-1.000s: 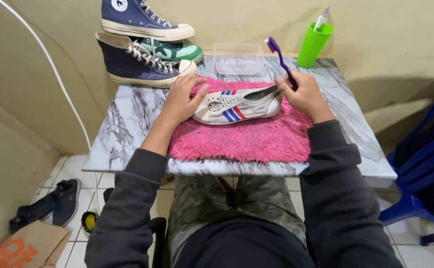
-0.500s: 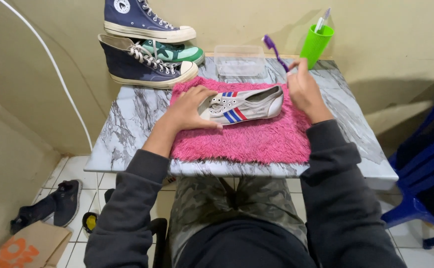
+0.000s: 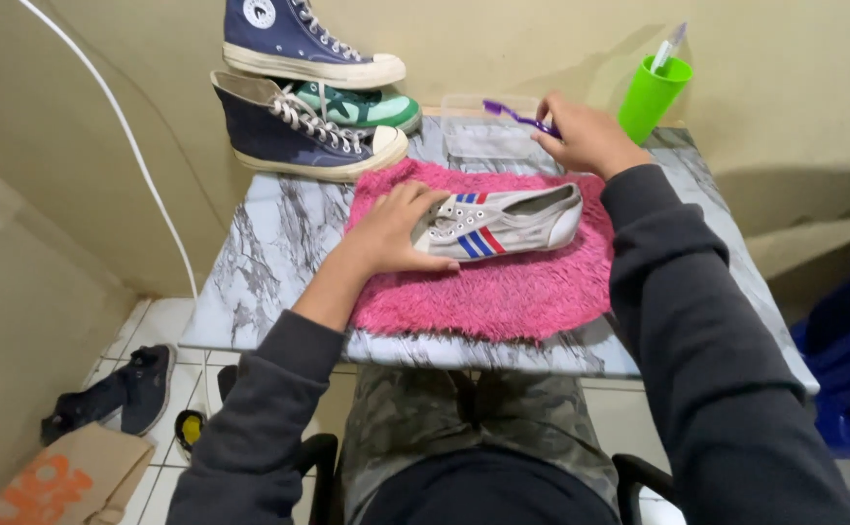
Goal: A person is using a toothbrush to scrub a small shoe on a pink towel.
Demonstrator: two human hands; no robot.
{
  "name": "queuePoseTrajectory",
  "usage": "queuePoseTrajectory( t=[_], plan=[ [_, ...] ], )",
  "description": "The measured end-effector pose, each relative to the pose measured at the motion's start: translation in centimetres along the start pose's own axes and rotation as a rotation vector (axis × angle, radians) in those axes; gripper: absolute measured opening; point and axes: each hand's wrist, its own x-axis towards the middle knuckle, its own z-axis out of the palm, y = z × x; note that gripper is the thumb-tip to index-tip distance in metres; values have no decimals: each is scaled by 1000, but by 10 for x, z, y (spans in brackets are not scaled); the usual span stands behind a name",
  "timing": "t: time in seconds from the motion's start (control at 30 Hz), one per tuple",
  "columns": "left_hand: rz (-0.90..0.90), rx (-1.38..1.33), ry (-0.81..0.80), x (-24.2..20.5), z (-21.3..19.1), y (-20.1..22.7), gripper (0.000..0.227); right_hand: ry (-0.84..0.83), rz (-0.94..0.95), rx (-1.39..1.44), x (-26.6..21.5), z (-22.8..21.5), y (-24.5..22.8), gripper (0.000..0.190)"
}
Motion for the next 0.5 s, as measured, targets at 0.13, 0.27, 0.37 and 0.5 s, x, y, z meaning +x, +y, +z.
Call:
queuePoseTrajectory(
  t=[0.13, 0.27, 0.37, 0.5],
  plan=[
    [-12, 22, -34, 2, -1, 0, 109, 62, -162, -157, 22, 15, 34, 29],
    [42, 23, 0, 4, 3, -5, 108, 117, -204, -512, 23, 19, 41, 25],
    [45, 22, 5, 2, 5, -4, 108, 220, -251, -594, 24, 34, 47, 21],
    [41, 19, 12, 4, 4, -4, 107, 283, -244, -561, 17, 32, 36, 21]
  ],
)
